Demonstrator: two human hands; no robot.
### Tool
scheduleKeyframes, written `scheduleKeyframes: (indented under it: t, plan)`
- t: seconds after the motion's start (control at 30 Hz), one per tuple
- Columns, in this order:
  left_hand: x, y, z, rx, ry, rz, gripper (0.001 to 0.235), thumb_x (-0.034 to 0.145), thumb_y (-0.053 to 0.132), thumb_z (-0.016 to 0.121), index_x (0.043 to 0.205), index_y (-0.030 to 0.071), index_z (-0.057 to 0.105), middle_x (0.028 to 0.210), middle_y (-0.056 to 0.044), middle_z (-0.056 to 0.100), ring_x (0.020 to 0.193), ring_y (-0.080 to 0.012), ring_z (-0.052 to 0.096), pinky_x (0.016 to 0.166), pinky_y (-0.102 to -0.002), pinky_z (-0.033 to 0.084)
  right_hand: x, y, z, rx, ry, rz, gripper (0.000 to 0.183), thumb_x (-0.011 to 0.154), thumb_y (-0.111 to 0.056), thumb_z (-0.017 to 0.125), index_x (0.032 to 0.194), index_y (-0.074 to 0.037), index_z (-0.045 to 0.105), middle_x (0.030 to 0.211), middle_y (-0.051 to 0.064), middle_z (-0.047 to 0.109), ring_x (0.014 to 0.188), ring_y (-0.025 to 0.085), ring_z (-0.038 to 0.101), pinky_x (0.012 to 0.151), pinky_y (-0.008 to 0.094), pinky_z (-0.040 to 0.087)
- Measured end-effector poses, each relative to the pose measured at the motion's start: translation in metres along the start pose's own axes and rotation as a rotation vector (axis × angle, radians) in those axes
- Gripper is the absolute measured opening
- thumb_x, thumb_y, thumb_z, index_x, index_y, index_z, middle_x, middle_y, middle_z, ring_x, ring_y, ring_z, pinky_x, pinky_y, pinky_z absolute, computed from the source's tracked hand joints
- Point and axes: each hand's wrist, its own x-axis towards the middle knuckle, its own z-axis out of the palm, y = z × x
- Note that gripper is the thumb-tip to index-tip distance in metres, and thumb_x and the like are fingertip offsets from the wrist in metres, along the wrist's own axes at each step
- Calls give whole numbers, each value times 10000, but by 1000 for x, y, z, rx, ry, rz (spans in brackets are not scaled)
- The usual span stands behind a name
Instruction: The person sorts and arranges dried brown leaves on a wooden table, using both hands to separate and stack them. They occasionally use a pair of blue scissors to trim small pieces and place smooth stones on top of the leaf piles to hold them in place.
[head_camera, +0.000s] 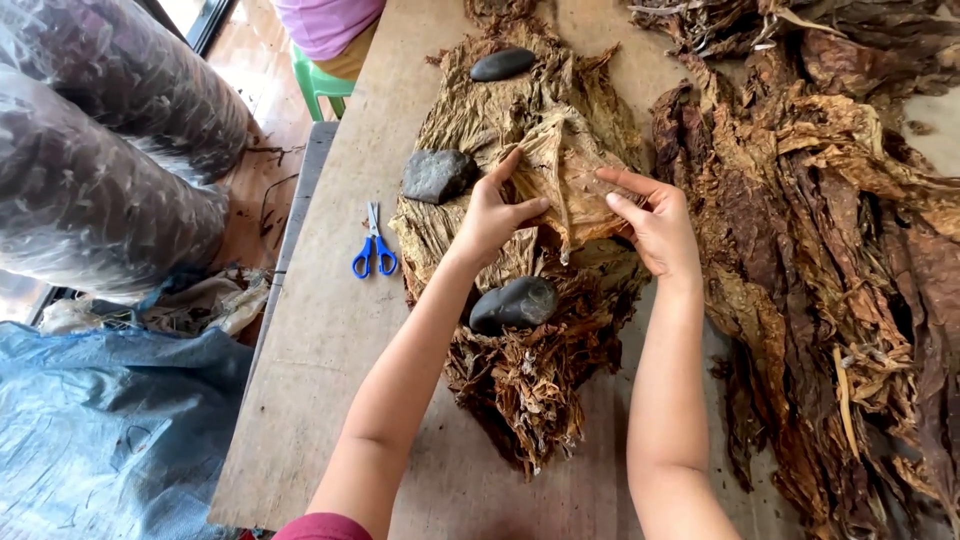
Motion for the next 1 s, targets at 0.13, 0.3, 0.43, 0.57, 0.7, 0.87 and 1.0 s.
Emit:
scheduleKeyframes:
  t: [0.13, 0.3, 0.43, 0.57, 0.7, 0.87, 1.0]
  plan:
    - [-7, 16, -1, 202, -13, 64, 1075, 804, 57, 1042, 1745, 60, 524, 1601, -396, 635, 1420, -413, 693, 1035, -526, 689, 1, 3, 3, -2, 42, 26, 399, 1058, 41, 784, 1454, -6, 788, 1322, 224, 830, 1043, 352, 868, 746, 470, 774]
    - [10, 13, -16, 41, 17, -3, 914, 972, 20, 931, 1760, 57, 470, 1577, -393, 626, 1174, -453, 814, 809, -572, 777, -8, -18, 12, -19, 82, 27, 348, 1044, 29, 791, 1389, -6, 826, 1272, 136, 861, 1029, 257, 876, 788, 402, 776]
    - [-2, 24, -7, -33, 21, -52, 873, 1045, 37, 859, 1790, 42, 404, 1560, -402, 610, 1101, -470, 832, 785, -601, 773, -17, -35, 20, -35, 121, 23, 330, 1026, 25, 818, 1354, 3, 838, 1254, 116, 864, 1027, 235, 863, 825, 418, 773]
    - [0, 29, -16, 4, 42, -10, 885, 1067, 56, 859, 1800, 26, 363, 1582, -426, 584, 1127, -454, 824, 823, -586, 783, -27, -45, 26, -101, 53, 5, 309, 1051, 16, 824, 1359, -5, 831, 1192, 168, 870, 950, 262, 877, 771, 394, 773]
    - [0, 37, -31, 163, 20, 92, 930, 1045, 6, 908, 1795, 9, 357, 1613, -488, 537, 1247, -575, 777, 864, -636, 772, -46, -68, 48, -48, -65, 2, 507, 1018, -3, 877, 1497, -18, 711, 1129, 201, 849, 889, 299, 892, 713, 362, 780]
    - [-7, 51, -27, 140, 22, 74, 858, 1092, -49, 799, 1800, -3, 317, 1633, -487, 517, 1316, -600, 749, 912, -666, 768, -68, -85, 88, -644, -426, 174, 684, 922, -285, 956, 1483, 4, 694, 1374, 271, 762, 1253, 430, 766, 1018, 538, 695]
    - [-1, 51, -36, 187, 15, 96, 817, 1125, -78, 711, 1806, -59, 258, 1745, -474, 392, 1487, -589, 651, 1059, -660, 714, -76, -82, 108, -1051, -583, 325, 878, 930, -598, 929, 1519, 10, 697, 1454, 262, 738, 1407, 431, 709, 1114, 569, 643]
